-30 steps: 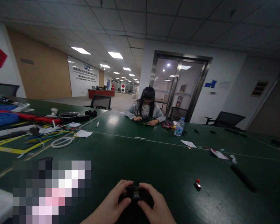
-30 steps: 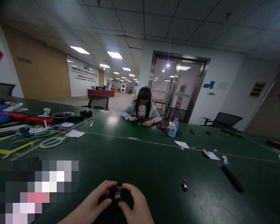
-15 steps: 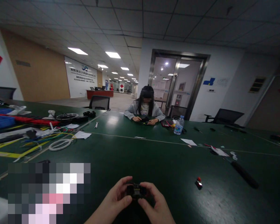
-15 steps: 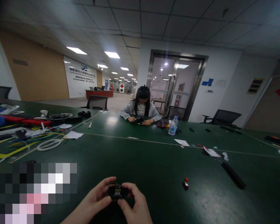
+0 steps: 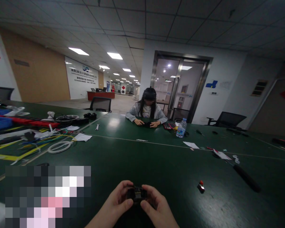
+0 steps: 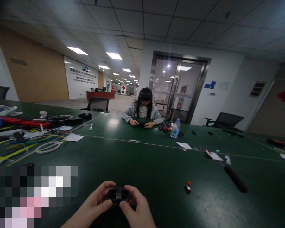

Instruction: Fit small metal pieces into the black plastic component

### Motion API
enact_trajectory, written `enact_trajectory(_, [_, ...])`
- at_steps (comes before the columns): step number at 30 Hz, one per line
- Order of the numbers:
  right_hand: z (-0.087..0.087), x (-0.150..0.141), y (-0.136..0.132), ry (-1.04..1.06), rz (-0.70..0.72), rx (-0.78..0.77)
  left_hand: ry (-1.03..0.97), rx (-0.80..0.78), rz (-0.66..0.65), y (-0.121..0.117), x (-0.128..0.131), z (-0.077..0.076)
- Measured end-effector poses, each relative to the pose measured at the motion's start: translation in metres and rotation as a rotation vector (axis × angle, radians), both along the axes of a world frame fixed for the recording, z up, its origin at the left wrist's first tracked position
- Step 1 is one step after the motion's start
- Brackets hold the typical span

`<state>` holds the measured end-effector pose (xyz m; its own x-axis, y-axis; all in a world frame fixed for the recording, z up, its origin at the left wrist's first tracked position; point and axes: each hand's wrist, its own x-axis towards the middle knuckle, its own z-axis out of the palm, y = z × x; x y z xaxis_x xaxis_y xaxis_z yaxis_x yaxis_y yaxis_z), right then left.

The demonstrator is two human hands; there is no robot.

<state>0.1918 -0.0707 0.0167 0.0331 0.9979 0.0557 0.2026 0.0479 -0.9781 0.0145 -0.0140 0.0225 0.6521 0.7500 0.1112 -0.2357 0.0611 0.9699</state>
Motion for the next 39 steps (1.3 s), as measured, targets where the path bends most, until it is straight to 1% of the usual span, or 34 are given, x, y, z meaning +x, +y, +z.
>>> enact_trajectory(6, [-0.002,0.002,0.003,0.067,0.032,-0.022,-0.038,-0.024,-0.011,0.002,0.001,-0.005])
enact_trajectory(10, [-0.007,0.002,0.005,0.084,0.019,0.003,-0.083,-0.041,-0.005,0.005,0.001,-0.011])
enact_trajectory(15, [-0.012,0.002,0.007,0.101,0.053,0.016,-0.088,-0.059,-0.017,0.007,0.001,-0.015])
enact_trajectory(19, [-0.013,0.001,0.007,0.102,0.03,0.01,-0.102,-0.06,0.004,0.006,0.002,-0.016])
enact_trajectory(22, [-0.013,0.0,0.007,0.103,0.052,0.029,-0.118,-0.081,0.019,0.005,0.003,-0.015])
enact_trajectory(27, [-0.012,-0.001,0.006,0.126,0.037,0.064,-0.115,-0.108,0.002,0.004,0.002,-0.012])
enact_trajectory(32, [-0.015,0.003,0.007,0.096,0.071,0.03,-0.111,-0.112,0.002,0.005,0.001,-0.012])
enact_trajectory(39, [-0.018,0.002,0.01,0.084,0.066,0.019,-0.137,-0.117,-0.008,0.006,0.002,-0.016])
